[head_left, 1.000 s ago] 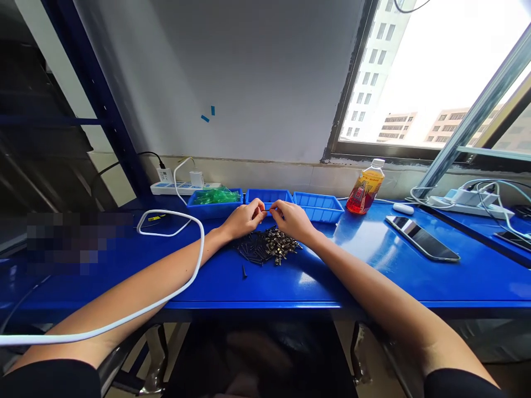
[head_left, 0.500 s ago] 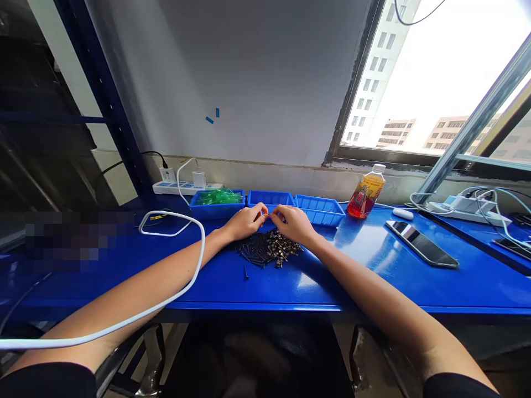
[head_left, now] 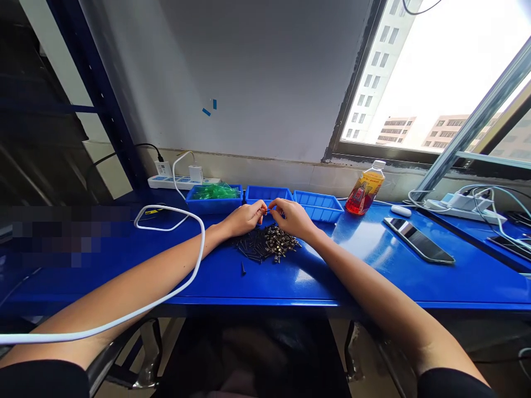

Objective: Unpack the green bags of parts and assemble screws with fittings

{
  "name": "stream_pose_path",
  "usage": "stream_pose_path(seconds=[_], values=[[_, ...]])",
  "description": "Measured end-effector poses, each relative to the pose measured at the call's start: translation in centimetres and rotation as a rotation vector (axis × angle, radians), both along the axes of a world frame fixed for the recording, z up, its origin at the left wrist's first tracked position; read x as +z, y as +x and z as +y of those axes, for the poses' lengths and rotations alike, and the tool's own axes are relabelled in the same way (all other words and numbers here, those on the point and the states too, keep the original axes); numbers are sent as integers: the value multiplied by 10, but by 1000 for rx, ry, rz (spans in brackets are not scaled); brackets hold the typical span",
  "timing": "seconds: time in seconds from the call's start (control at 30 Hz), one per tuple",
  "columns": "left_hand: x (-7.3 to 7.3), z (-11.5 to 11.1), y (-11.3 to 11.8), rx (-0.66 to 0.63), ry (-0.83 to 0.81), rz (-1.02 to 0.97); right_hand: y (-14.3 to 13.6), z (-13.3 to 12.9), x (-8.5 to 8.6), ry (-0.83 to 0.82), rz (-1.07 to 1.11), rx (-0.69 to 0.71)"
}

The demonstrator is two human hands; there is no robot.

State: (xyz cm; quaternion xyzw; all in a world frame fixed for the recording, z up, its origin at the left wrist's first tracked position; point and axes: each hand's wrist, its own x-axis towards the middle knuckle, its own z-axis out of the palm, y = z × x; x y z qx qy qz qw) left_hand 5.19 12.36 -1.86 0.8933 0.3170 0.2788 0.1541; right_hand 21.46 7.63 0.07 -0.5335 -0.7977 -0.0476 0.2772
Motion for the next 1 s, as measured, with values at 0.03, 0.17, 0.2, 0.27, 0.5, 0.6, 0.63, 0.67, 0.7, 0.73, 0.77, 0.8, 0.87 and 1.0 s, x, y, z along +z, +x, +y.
stream_pose_path(seconds=[0.03,0.17,0.2,0.27,0.5,0.6,0.63,0.67,0.7,0.73,0.77,0.8,0.87,1.0], values=[[0,0,0,-1,0,-7,1,1,-1,0,-3,7],[0,0,1,6,-18,-47,2,2,-2,0,8,34],[0,0,1,7,-25,-53,2,2,-2,2,7,37],[2,-2,2,13,-36,-51,1,0,-1,5,0,35],[13,-9,7,-13,-81,130,12,6,10,107,91,-80],[16,-12,9,-83,-104,155,24,13,10,188,149,-162],[17,-13,9,-94,-105,165,28,15,9,204,156,-184],[18,-13,9,-100,-101,177,31,17,8,212,156,-201],[19,-13,9,-105,-97,186,34,19,6,214,149,-214],[19,-13,9,-108,-96,193,36,21,5,211,138,-224],[19,-13,8,-109,-99,197,38,22,4,205,124,-235],[20,-13,8,-107,-105,200,38,23,2,197,112,-246],[20,-13,7,-94,-118,206,40,24,1,183,100,-265],[22,-13,6,-69,-99,238,40,25,1,186,119,-257]])
